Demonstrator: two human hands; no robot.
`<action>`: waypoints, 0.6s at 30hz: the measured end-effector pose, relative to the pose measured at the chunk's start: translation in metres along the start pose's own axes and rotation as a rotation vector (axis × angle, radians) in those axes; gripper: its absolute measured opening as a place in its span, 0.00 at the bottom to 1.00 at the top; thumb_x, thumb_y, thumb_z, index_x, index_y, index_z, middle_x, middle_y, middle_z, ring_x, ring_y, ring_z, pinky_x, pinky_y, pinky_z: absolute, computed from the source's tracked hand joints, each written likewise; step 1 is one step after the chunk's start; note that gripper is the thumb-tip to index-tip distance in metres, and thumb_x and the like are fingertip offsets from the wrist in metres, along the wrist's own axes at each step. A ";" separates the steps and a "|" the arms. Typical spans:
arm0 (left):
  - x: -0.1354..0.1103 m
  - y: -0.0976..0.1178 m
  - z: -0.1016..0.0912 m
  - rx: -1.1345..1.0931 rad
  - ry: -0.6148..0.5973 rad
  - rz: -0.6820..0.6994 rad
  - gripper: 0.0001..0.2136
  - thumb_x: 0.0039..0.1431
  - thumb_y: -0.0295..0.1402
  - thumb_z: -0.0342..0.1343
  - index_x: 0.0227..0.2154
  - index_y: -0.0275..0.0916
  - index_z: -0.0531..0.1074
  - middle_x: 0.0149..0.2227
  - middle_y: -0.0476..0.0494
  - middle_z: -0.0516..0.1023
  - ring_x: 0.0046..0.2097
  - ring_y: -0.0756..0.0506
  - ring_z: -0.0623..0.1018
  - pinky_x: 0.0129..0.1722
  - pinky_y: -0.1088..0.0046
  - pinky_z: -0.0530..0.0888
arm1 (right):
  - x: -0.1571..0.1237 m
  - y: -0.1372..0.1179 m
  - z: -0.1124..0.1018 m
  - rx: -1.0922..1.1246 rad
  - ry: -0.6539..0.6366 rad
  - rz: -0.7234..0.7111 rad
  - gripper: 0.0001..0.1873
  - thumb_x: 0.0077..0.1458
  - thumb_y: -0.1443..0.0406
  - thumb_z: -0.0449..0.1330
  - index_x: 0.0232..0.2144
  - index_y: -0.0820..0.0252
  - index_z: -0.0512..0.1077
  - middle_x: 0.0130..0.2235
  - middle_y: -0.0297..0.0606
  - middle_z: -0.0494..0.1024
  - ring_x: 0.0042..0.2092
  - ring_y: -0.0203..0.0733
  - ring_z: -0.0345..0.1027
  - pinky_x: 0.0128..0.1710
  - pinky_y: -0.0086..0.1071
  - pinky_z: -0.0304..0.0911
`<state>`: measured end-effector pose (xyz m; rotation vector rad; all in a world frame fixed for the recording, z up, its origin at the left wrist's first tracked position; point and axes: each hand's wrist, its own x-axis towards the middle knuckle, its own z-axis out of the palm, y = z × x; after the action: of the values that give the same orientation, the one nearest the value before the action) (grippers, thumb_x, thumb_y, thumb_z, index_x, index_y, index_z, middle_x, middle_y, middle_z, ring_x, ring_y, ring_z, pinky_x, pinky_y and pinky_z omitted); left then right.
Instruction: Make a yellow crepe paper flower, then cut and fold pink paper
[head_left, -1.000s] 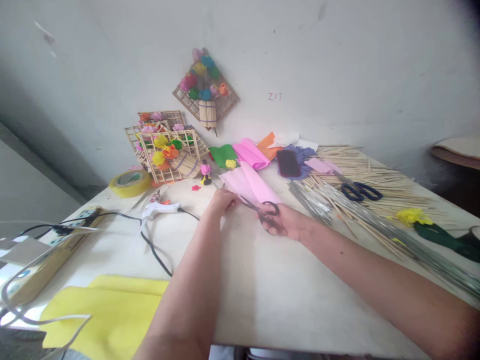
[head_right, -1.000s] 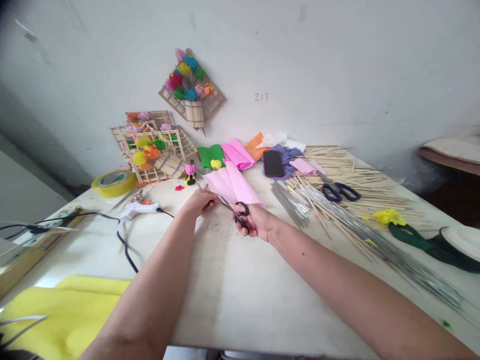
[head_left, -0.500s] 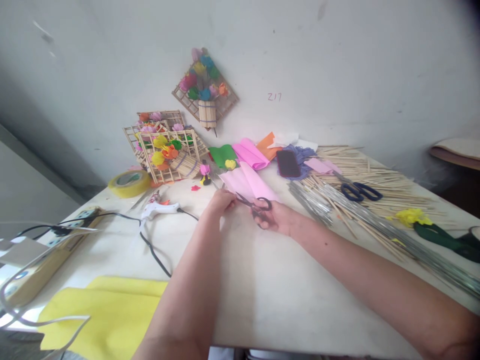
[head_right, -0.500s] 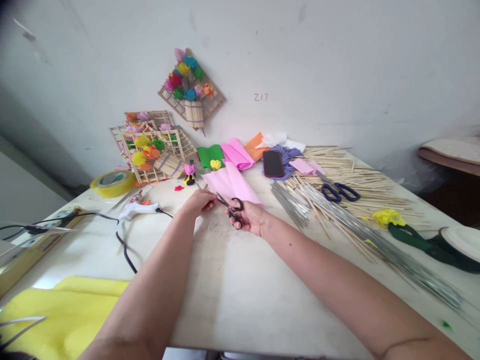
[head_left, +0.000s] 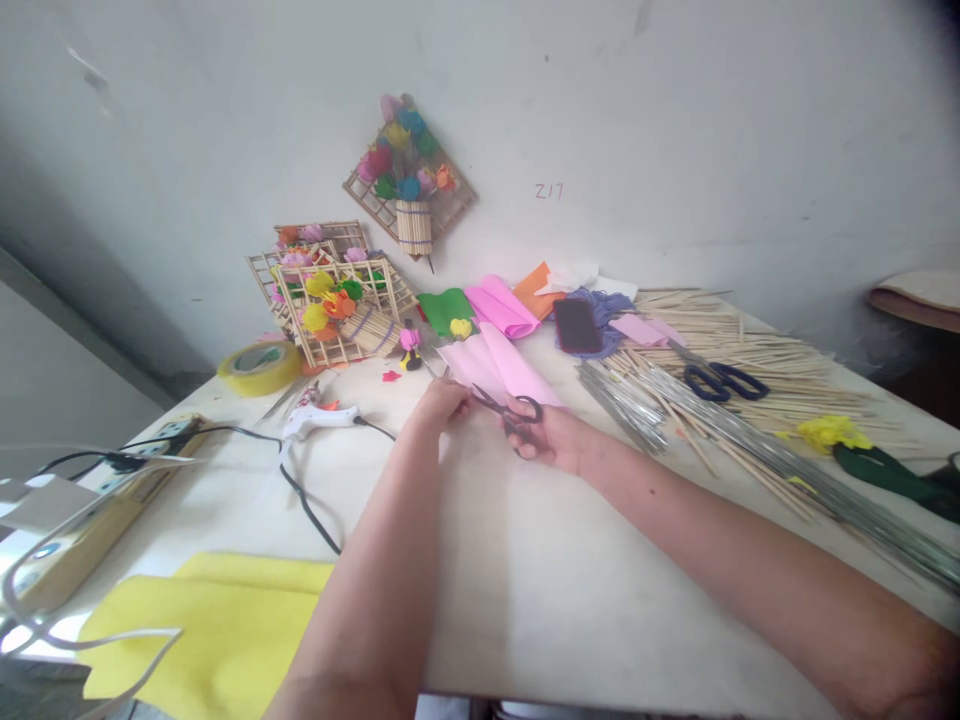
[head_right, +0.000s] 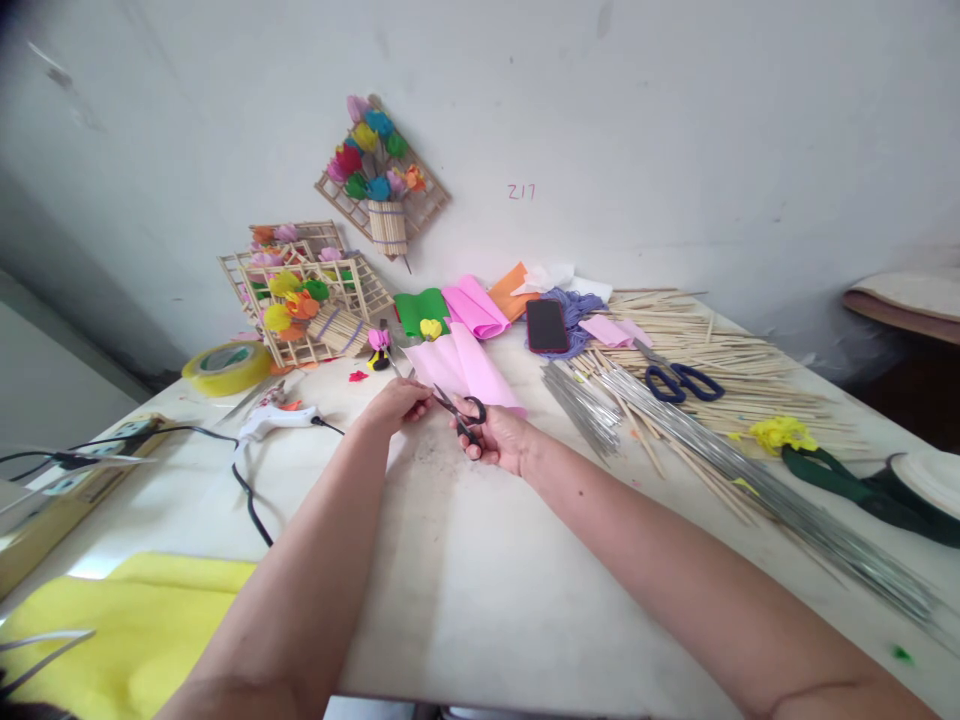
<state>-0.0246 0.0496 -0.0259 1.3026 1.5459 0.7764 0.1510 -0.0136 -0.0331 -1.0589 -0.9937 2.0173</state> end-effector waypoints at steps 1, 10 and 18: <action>0.001 0.000 0.000 0.002 -0.007 0.000 0.06 0.46 0.25 0.52 0.17 0.34 0.65 0.14 0.50 0.65 0.15 0.55 0.63 0.16 0.79 0.60 | 0.001 0.000 0.000 0.001 -0.003 -0.005 0.17 0.48 0.52 0.56 0.28 0.60 0.66 0.21 0.33 0.69 0.17 0.29 0.58 0.08 0.20 0.39; -0.001 0.001 -0.001 0.011 -0.035 -0.016 0.05 0.47 0.25 0.51 0.18 0.34 0.64 0.13 0.51 0.64 0.15 0.55 0.63 0.16 0.79 0.60 | 0.007 0.001 -0.002 0.017 -0.044 -0.018 0.16 0.48 0.53 0.57 0.28 0.61 0.65 0.21 0.32 0.67 0.17 0.27 0.56 0.09 0.19 0.39; -0.002 0.003 0.000 -0.013 -0.040 -0.034 0.05 0.48 0.26 0.51 0.19 0.34 0.65 0.13 0.52 0.63 0.16 0.55 0.63 0.17 0.79 0.60 | 0.007 0.001 -0.001 0.016 -0.029 -0.027 0.15 0.49 0.54 0.56 0.29 0.61 0.65 0.21 0.32 0.66 0.17 0.26 0.55 0.08 0.19 0.39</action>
<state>-0.0238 0.0483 -0.0227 1.2712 1.5254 0.7337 0.1483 -0.0075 -0.0367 -1.0050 -1.0000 2.0211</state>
